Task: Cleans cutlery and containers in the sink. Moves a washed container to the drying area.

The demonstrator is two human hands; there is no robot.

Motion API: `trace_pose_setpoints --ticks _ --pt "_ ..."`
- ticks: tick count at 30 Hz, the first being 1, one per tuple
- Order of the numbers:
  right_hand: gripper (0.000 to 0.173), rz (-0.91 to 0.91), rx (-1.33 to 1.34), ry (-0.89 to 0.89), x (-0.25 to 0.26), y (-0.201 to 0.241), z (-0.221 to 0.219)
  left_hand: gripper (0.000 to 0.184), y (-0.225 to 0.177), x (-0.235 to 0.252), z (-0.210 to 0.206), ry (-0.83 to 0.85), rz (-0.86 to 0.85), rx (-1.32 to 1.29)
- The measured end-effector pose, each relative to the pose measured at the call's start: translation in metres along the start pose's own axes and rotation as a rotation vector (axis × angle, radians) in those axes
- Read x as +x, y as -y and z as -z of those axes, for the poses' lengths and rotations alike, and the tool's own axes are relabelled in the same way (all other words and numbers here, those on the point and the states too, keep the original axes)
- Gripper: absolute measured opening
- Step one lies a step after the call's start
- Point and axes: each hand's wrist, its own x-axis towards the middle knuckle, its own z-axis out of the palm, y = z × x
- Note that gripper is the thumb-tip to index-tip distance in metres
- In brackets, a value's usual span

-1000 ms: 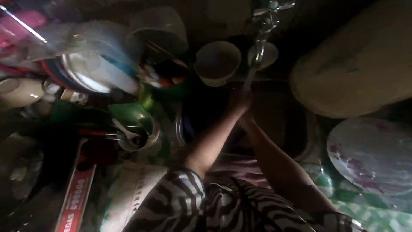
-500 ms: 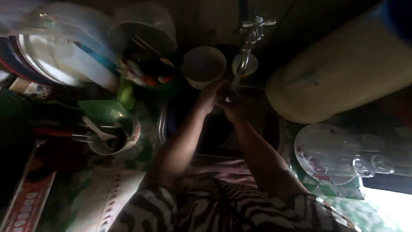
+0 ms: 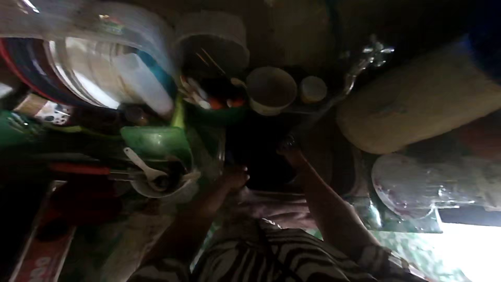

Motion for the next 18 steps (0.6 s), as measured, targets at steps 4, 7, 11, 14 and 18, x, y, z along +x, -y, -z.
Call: trace_pose_setpoints --ticks 4,7,11,14,18 --pt "0.062 -0.035 -0.060 -0.052 -0.017 0.015 -0.026 0.047 0.028 -0.003 -0.015 0.029 -0.161 0.139" --pt "0.053 0.137 -0.028 -0.064 -0.032 0.076 -0.031 0.046 0.025 -0.016 -0.006 -0.018 -0.215 0.041" --pt "0.034 0.750 0.117 0.013 -0.044 0.194 -0.043 0.039 0.005 -0.060 0.034 -0.220 -0.277 -0.243" --pt "0.024 0.962 0.130 0.205 -0.028 0.268 -0.066 0.040 -0.003 -0.086 0.094 -0.703 -0.324 -0.445" --pt "0.043 0.894 -0.120 0.219 -0.011 0.297 -0.109 0.051 0.007 -0.091 0.192 -1.170 -0.574 -0.439"
